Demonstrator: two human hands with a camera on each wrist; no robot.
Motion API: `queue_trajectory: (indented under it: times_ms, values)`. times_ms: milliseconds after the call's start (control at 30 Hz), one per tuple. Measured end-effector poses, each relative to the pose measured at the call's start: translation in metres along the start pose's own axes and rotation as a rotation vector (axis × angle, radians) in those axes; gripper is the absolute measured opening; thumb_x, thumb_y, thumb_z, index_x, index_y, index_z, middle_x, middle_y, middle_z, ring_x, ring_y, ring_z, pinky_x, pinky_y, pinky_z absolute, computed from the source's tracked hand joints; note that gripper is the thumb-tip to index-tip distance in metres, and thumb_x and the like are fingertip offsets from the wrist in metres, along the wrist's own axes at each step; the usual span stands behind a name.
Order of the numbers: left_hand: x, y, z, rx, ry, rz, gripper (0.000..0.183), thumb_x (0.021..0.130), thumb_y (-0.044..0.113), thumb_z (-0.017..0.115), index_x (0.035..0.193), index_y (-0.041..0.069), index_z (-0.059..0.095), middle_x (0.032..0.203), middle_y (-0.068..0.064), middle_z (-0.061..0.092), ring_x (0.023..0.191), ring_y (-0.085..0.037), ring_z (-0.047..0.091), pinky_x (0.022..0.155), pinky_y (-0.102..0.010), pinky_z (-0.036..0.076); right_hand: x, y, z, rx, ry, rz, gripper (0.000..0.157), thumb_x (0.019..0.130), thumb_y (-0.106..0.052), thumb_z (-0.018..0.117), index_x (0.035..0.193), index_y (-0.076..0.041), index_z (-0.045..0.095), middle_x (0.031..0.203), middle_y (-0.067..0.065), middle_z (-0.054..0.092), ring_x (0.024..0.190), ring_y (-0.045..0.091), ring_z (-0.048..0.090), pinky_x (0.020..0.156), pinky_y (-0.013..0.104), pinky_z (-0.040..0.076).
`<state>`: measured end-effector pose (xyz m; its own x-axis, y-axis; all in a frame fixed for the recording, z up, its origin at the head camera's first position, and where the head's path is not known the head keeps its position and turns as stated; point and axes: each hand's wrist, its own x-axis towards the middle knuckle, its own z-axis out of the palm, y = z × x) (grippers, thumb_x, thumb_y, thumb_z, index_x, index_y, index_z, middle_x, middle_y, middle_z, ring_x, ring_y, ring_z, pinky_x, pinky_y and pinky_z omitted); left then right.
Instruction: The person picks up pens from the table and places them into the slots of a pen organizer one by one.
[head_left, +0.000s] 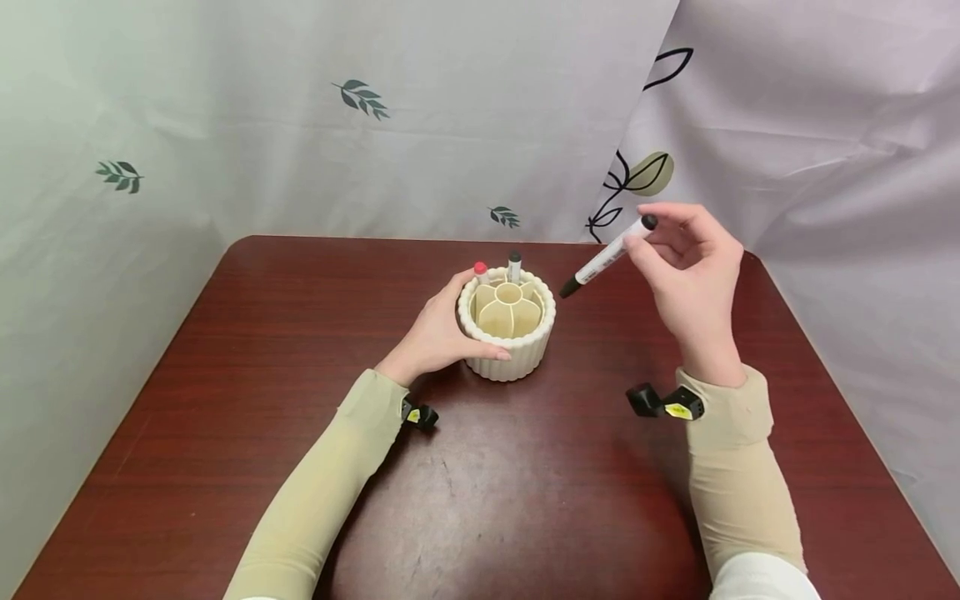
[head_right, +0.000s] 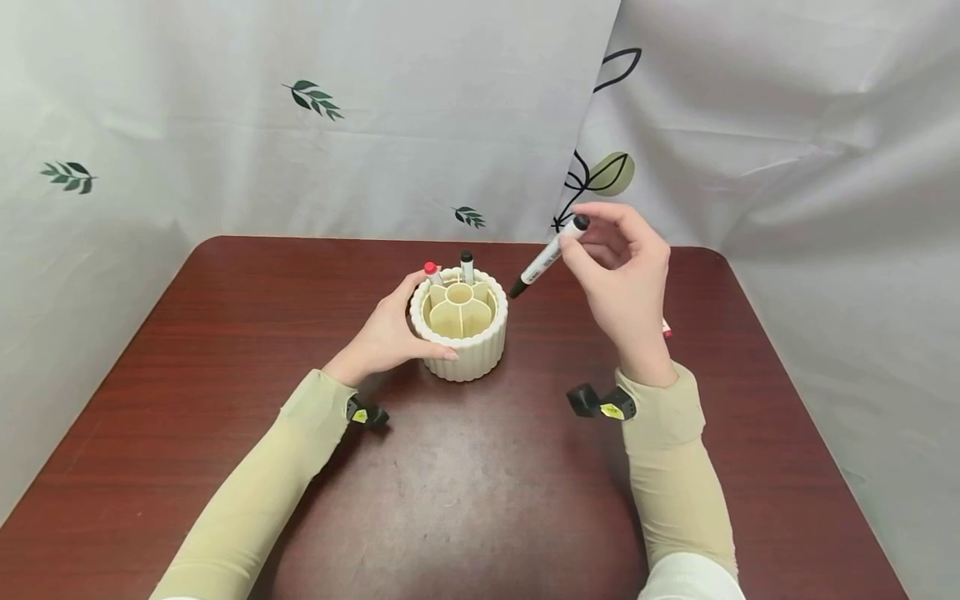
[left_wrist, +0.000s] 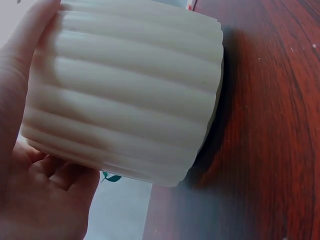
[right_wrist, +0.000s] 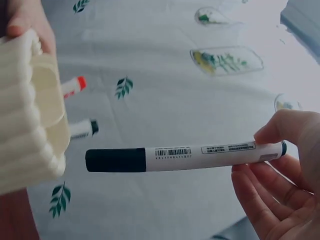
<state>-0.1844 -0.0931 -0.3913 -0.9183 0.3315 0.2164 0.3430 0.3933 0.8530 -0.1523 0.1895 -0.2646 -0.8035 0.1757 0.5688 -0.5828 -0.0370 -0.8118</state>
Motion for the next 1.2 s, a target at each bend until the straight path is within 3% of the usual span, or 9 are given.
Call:
queue_trajectory:
  times_ms: [233,533,900,1200]
  values:
    - [0.000,0.000,0.000,0.011,0.002,0.000,0.124,0.054,0.052,0.100,0.155,0.021,0.036,0.142,0.011,0.053,0.123,-0.006,0.052,0.104,-0.035,0.043,0.010,0.002,0.017,-0.033,-0.080,-0.012,0.029,0.081,0.011,0.077,0.108,0.004,0.074,0.088,0.014,0.068,0.075,0.022,0.063,0.071,0.022,0.055]
    - [0.001,0.000,0.000,0.014,0.005,0.005,0.124,0.053,0.051,0.100,0.155,0.020,0.037,0.140,0.009,0.054,0.122,-0.007,0.053,0.103,-0.034,0.044,0.023,0.028,0.026,-0.239,-0.222,0.016,0.030,0.082,0.001,0.083,0.110,0.001,0.074,0.093,0.009,0.070,0.080,0.020,0.068,0.076,0.025,0.056]
    - [0.001,0.001,-0.001,0.004,-0.004,0.004,0.124,0.054,0.051,0.100,0.155,0.019,0.036,0.142,0.010,0.052,0.122,-0.007,0.052,0.104,-0.034,0.043,0.011,0.066,0.030,-0.414,-0.379,0.130,0.027,0.084,-0.016,0.086,0.106,-0.007,0.074,0.090,0.006,0.072,0.077,0.018,0.068,0.072,0.026,0.056]
    - [0.002,0.000,0.000,0.003,-0.009,0.008,0.124,0.055,0.051,0.100,0.156,0.019,0.035,0.143,0.010,0.051,0.123,-0.007,0.052,0.104,-0.034,0.044,0.003,0.084,0.030,-0.536,-0.461,0.148,0.023,0.084,-0.026,0.086,0.097,-0.010,0.076,0.085,0.002,0.071,0.074,0.016,0.066,0.071,0.028,0.056]
